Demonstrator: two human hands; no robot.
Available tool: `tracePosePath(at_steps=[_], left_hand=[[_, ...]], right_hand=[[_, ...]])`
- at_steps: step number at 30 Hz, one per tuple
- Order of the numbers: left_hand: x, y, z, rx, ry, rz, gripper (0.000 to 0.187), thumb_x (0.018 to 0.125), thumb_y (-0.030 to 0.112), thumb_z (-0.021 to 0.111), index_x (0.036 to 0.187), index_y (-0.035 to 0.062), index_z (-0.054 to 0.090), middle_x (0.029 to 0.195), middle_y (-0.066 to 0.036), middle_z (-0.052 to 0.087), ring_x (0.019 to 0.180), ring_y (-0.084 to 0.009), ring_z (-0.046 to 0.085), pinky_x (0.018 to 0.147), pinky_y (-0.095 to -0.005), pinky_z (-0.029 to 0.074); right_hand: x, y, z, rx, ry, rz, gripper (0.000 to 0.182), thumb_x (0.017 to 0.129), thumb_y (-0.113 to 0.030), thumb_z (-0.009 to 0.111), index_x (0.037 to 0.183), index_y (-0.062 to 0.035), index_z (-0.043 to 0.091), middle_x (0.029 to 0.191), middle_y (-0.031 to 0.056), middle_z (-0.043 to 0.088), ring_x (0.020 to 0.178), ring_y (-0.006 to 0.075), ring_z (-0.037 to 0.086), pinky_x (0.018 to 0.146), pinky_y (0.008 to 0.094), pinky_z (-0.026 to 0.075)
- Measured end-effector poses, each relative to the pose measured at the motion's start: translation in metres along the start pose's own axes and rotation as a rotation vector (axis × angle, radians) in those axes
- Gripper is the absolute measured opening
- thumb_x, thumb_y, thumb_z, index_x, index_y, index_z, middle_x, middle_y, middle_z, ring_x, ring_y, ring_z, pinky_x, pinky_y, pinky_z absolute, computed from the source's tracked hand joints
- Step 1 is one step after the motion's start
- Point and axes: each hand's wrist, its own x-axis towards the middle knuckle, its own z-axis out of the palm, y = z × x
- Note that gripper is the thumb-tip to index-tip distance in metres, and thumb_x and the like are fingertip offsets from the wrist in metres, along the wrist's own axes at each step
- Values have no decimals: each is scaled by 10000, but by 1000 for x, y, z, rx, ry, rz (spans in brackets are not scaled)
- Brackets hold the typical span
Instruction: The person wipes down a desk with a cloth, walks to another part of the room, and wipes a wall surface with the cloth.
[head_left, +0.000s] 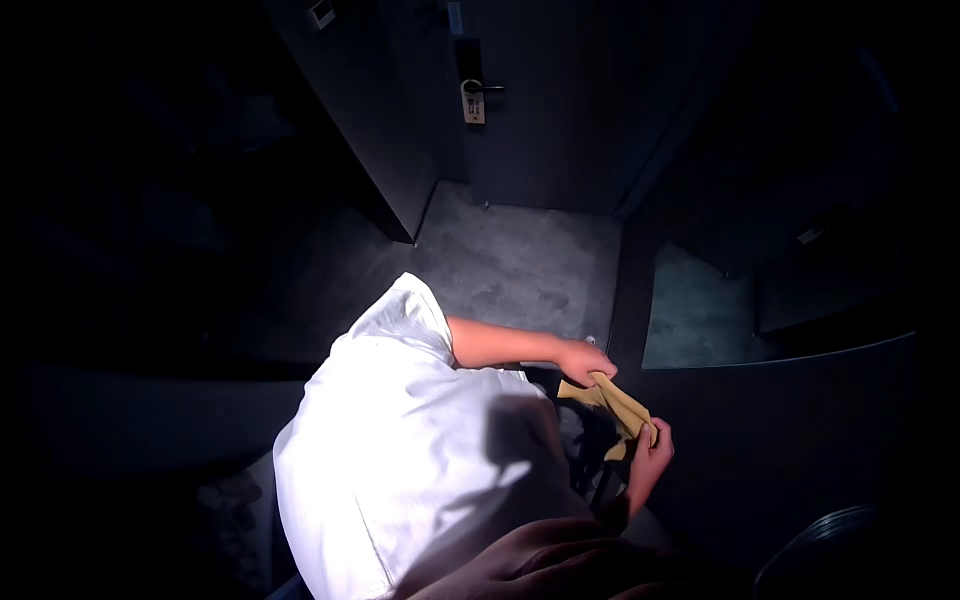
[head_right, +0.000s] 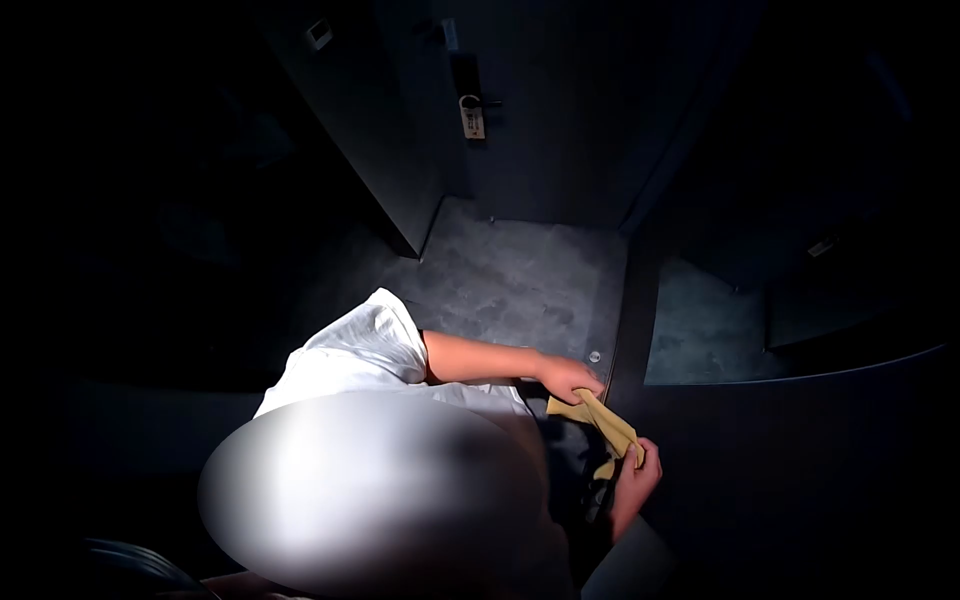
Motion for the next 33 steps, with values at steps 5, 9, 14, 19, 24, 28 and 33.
tracePosePath(at_steps=[5, 9, 14, 19, 24, 28, 33], left_hand=[[-7, 21, -12, -9, -47, -173, 278, 892, 318, 680, 995, 90, 557, 889, -165, 652, 874, -380, 635, 712, -484, 455], [6, 35, -21, -247, -23, -36, 236, 904, 238, 685, 1013, 74, 555, 887, -125, 642, 858, -310, 634, 723, -435, 457], [27, 59, -36, -277, 10, 198, 204, 916, 155, 683, 1022, 55, 540, 924, -100, 621, 885, -234, 608, 761, -383, 460], [42, 92, -43, -364, 70, 133, 206, 899, 127, 700, 1000, 56, 535, 923, -101, 615, 897, -283, 610, 753, -395, 455], [65, 169, -57, -279, -26, 363, 209, 903, 174, 699, 1009, 73, 549, 920, -99, 614, 886, -290, 613, 722, -402, 452], [79, 240, -44, -319, -97, 527, 207, 907, 188, 690, 1032, 80, 566, 933, -89, 613, 887, -279, 616, 733, -400, 465], [71, 300, -38, -386, -192, 534, 194, 907, 171, 681, 1048, 74, 587, 978, -77, 612, 902, -233, 618, 752, -351, 486]], right_hand=[[-14, 31, -17, -161, 87, -3, 139, 931, -74, 615, 1012, 37, 596, 858, 129, 627, 785, 200, 586, 750, 334, 481], [-16, 39, -23, -357, 142, -70, 119, 923, -63, 615, 991, 31, 589, 935, 159, 591, 876, 273, 582, 806, 366, 466], [-19, 41, -17, -436, 289, -118, 97, 920, -49, 621, 956, 30, 578, 994, 171, 537, 974, 313, 547, 872, 397, 445], [-53, 60, -21, -214, 681, 7, 140, 958, -93, 618, 1001, 41, 614, 942, 147, 598, 887, 269, 595, 811, 363, 478], [-99, 28, -63, -207, 710, 63, 273, 1009, -171, 548, 1110, 72, 622, 832, 127, 627, 758, 206, 615, 691, 311, 505], [-161, -15, -103, 367, 845, 257, 410, 1028, -235, 476, 1299, 60, 559, 822, 109, 622, 609, 125, 502, 568, 266, 407], [-208, -84, -80, -251, 1356, 1, 426, 1027, -255, 494, 1312, 56, 553, 1168, 200, 650, 1018, 277, 642, 897, 357, 515]])
